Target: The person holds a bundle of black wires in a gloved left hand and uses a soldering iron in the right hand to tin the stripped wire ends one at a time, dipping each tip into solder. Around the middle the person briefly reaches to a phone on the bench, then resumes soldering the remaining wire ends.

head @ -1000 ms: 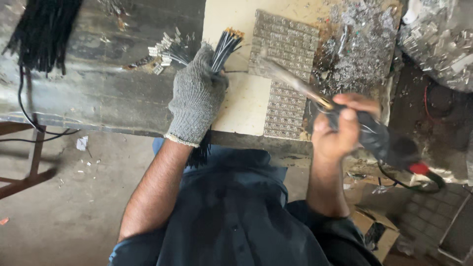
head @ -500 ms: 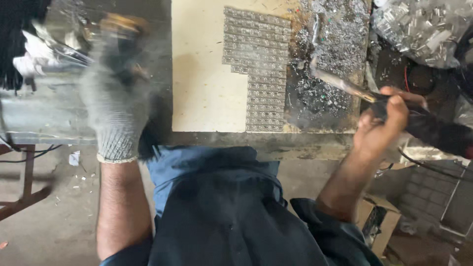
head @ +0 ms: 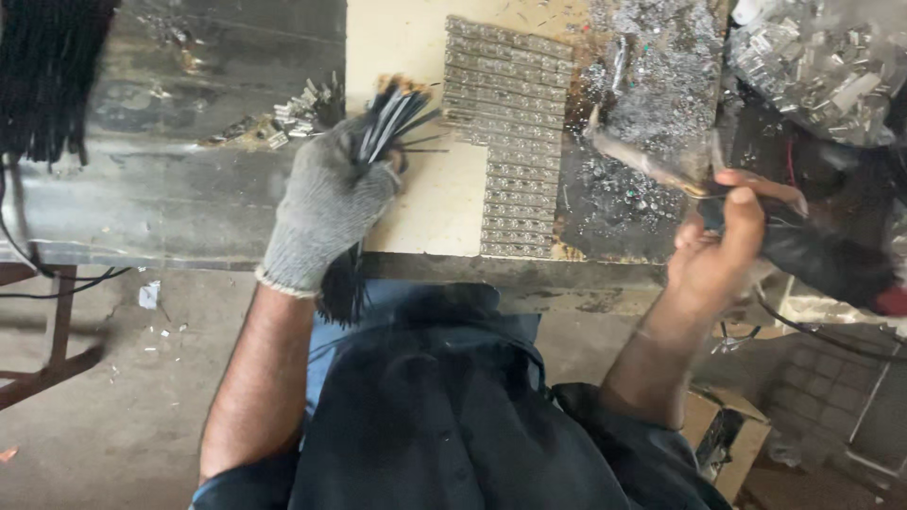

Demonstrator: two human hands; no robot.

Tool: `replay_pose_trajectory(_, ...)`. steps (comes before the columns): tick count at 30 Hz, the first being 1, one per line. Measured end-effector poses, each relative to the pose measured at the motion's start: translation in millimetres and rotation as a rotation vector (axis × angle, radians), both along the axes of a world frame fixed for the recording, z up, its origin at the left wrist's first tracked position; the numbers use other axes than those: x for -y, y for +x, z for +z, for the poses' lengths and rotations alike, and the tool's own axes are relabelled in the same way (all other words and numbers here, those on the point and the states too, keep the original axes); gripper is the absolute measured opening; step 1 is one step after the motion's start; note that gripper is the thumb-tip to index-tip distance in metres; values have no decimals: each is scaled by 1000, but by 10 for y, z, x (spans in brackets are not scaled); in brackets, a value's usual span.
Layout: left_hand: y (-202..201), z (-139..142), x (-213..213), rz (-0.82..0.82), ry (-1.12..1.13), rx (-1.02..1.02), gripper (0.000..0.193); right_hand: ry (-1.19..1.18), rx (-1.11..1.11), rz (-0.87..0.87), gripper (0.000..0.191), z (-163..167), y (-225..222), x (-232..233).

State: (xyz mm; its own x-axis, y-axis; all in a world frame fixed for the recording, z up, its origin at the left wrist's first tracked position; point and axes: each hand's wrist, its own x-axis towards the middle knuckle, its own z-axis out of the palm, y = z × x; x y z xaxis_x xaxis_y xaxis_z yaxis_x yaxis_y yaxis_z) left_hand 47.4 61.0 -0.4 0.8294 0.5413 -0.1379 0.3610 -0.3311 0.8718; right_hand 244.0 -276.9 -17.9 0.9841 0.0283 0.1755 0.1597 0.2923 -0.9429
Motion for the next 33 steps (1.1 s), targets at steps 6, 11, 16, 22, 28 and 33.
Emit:
replay_pose_trajectory(6,173,-141,-6,12,103,129,25,100,-11,131,17,48,-180,-218)
replay_pose_trajectory(11,272,-271,25,59,103,123,36,105,-41,273,14,-89,-255,-497)
replay_pose_trajectory(16,316,-358,85,105,154,143,51,122,-96,361,16,-107,-295,-637)
replay_pose_trajectory(22,359,-379,128,100,304,84,49,73,-110,376,17,-117,-319,-726)
replay_pose_trajectory(28,370,-307,138,83,268,40,48,-69,47,438,17,-78,-357,-733)
replay_pose_trajectory(33,373,-319,126,77,241,-28,44,-422,549,603,20,113,-407,-748)
